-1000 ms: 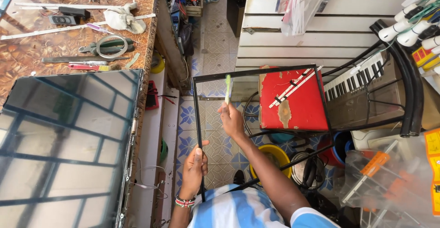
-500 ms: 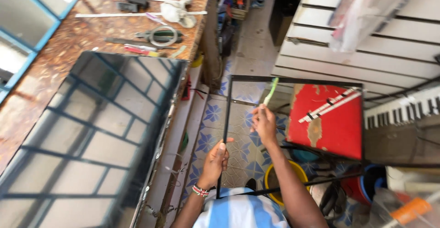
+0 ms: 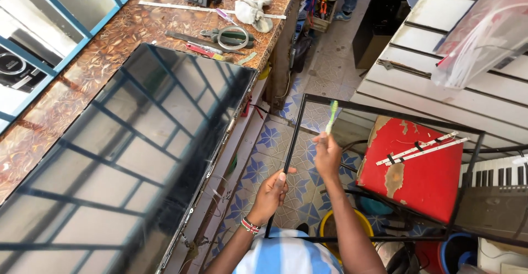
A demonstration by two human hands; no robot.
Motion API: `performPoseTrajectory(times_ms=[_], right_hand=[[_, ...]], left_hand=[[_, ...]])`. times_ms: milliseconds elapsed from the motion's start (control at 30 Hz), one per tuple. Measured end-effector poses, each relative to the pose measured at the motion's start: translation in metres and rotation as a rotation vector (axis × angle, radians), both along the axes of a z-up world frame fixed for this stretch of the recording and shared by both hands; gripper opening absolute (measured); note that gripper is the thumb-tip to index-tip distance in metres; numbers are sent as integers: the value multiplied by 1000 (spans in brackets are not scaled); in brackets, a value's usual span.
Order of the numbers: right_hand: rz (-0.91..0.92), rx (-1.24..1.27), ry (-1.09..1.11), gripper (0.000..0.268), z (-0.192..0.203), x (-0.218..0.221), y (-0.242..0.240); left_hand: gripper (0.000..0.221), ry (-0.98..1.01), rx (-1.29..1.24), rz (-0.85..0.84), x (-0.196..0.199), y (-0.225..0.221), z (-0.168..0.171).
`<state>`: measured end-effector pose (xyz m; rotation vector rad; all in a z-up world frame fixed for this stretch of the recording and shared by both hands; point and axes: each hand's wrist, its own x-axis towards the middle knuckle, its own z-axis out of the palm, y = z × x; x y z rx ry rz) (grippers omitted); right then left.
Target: Cleaning the plastic bezel frame of a television using a toothbrush at a repair station.
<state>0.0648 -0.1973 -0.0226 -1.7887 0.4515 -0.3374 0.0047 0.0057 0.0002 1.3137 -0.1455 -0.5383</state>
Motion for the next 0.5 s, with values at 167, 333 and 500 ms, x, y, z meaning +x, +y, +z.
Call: performPoseTrajectory(times_ms=[167,333,500], right_hand=[[-122,-33,18,49,-18,-2,-34],[-374,376,71,45,-42,-2,-80],[-393,583,15,45,-16,-10,-92]], left_hand=[[50,2,-34,6,-1,-1,-7],[53,11,-23,16,0,1,-6],[52,-16,-15,-15,-1,-1,-6]])
